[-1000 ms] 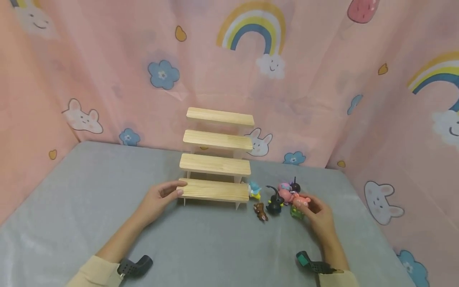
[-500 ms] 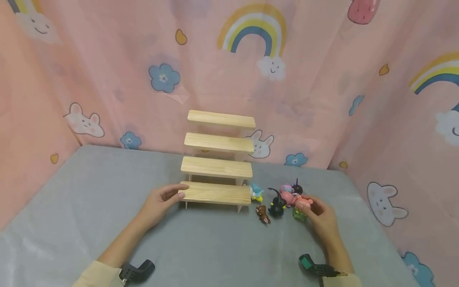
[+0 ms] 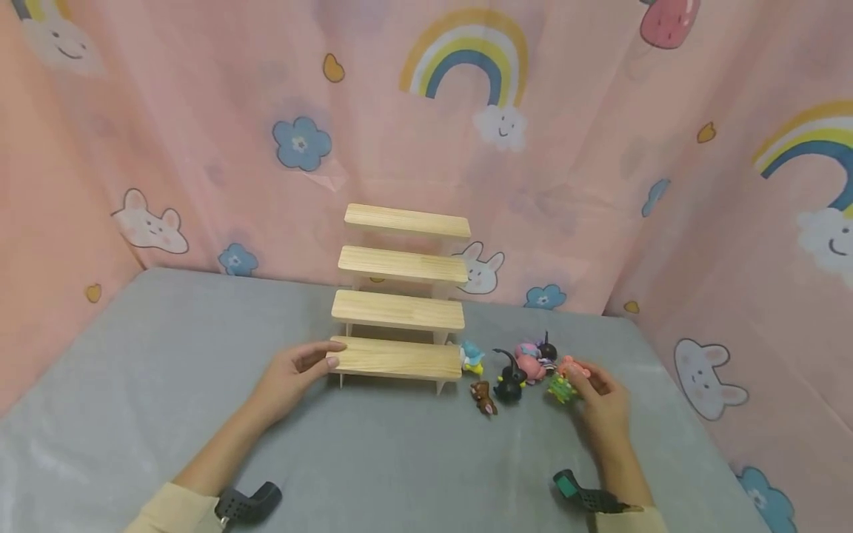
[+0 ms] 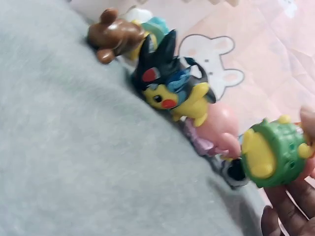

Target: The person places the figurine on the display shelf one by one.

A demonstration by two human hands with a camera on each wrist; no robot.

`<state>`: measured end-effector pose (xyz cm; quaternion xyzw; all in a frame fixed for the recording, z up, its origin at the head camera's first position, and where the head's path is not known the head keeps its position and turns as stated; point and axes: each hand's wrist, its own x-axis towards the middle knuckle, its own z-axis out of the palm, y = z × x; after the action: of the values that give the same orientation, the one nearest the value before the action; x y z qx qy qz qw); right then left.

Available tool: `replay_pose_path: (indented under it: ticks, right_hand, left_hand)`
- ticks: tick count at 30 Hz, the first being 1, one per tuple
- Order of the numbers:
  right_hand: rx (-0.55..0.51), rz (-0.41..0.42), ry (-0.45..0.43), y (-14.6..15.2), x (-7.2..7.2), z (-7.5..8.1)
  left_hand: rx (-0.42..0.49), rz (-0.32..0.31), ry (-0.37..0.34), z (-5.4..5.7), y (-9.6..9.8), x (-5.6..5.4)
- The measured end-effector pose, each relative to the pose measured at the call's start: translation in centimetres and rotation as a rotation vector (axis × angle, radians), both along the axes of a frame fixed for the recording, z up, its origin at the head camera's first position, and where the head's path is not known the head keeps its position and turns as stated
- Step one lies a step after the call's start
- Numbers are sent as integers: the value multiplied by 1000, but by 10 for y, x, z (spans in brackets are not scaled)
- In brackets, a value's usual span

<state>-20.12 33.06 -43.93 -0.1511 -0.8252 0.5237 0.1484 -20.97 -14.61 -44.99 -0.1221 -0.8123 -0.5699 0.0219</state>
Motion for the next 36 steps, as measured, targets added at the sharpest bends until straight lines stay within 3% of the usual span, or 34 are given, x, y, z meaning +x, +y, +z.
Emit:
replay_pose_path:
  ticks: [4, 13, 21, 28, 32, 36]
  right_hand:
    - [-110, -29, 9, -3, 2, 14]
    - [-93, -28, 191, -30, 9, 55]
    - [-93, 107, 405, -53, 14, 95]
    - [-132, 185, 448, -86, 13, 141]
    - [5, 222, 467, -111, 12, 157]
    - [169, 263, 508, -133, 9, 163]
  left_hand:
    - [16, -6, -1, -2, -1, 1]
    - [-1, 3, 16, -1, -4, 1]
    - [22, 2, 8, 0, 0, -2]
    - [22, 4, 17, 3, 1, -2]
    - [22, 1, 3, 2, 2, -2]
    - [43, -6, -12, -1, 3, -1]
